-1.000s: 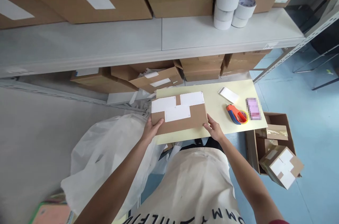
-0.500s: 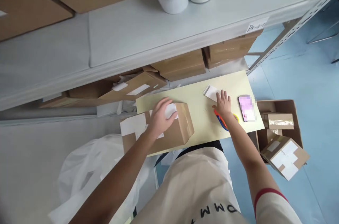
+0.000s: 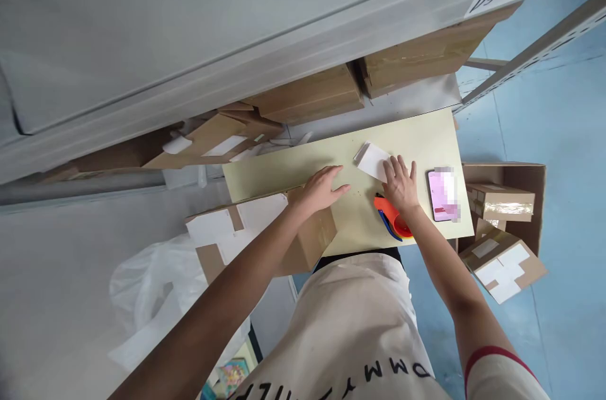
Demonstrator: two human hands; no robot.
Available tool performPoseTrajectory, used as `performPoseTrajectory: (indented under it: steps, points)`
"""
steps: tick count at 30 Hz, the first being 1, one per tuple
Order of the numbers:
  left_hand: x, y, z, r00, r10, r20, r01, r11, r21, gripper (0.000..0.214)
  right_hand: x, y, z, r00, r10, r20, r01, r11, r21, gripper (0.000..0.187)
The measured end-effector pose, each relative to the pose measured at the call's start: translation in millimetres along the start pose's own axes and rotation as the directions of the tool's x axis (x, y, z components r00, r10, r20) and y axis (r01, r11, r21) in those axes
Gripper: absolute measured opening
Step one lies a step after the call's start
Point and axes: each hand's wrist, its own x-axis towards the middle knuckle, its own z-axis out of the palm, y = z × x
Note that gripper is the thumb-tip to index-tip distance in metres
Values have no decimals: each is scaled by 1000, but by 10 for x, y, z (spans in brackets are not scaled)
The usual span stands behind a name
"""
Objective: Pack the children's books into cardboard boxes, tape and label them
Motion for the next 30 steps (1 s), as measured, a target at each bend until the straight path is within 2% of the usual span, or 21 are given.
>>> performPoseTrajectory:
  steps: [4, 8, 11, 12, 14, 16, 17, 19, 20, 21, 23, 25, 26, 28, 30]
  points:
    - [227, 119, 135, 999, 5, -39, -13, 980, -199, 70, -4, -54, -64, 998, -51, -39, 53, 997, 62, 54]
    - [455, 152, 312, 998, -52, 43, 65, 921, -384, 68, 26, -91, -76, 998, 51, -42, -34, 942, 332, 50]
    - [461, 144, 336, 993, -81, 90, 113, 884, -453, 61, 66, -114, -129, 990, 117, 73, -137, 773, 619, 38]
    - [425, 155, 314, 997, -46, 67, 71, 895, -441, 65, 80, -128, -159, 982, 141, 125, -188, 693, 696, 37]
    - [315, 210, 242, 995, 99, 1, -92, 934, -345, 86, 105, -173, -229, 959, 181, 219, -283, 520, 806, 43]
    - [192, 293, 160, 969, 244, -32, -245, 947, -209, 104, 132, -233, -293, 946, 153, 285, -322, 365, 874, 51]
    - [138, 331, 122, 961, 274, -44, -278, 948, -157, 102, 150, -262, -319, 948, 107, 300, -319, 307, 897, 56]
    - [60, 371, 42, 969, 229, -97, -239, 965, -105, 73, 198, -300, -356, 961, 17, 276, -271, 258, 927, 63]
    - [34, 364, -4, 975, 174, -137, -189, 976, -104, 55, 233, -304, -367, 972, 4, 233, -225, 286, 931, 65]
    - [16, 336, -56, 978, 117, -171, -139, 983, -119, 43, 274, -295, -374, 985, 18, 172, -167, 359, 918, 67]
    - [-11, 236, -179, 980, 38, -193, -75, 979, -189, 35, 374, -247, -370, 998, 67, 20, -56, 587, 808, 70]
    - [-37, 123, -309, 983, -7, -183, -41, 965, -259, 33, 474, -187, -350, 996, 42, -76, 16, 772, 635, 60]
    - [-53, 83, -367, 977, -37, -208, -20, 963, -269, 33, 515, -164, -337, 997, 0, -81, 47, 820, 570, 50]
    - [-85, 69, -448, 932, -94, -351, 20, 978, -209, 35, 569, -149, -317, 994, -93, -59, 110, 858, 501, 37]
    - [-105, 151, -474, 873, -46, -485, 15, 998, -67, 43, 583, -178, -317, 985, -158, -62, 169, 870, 463, 36]
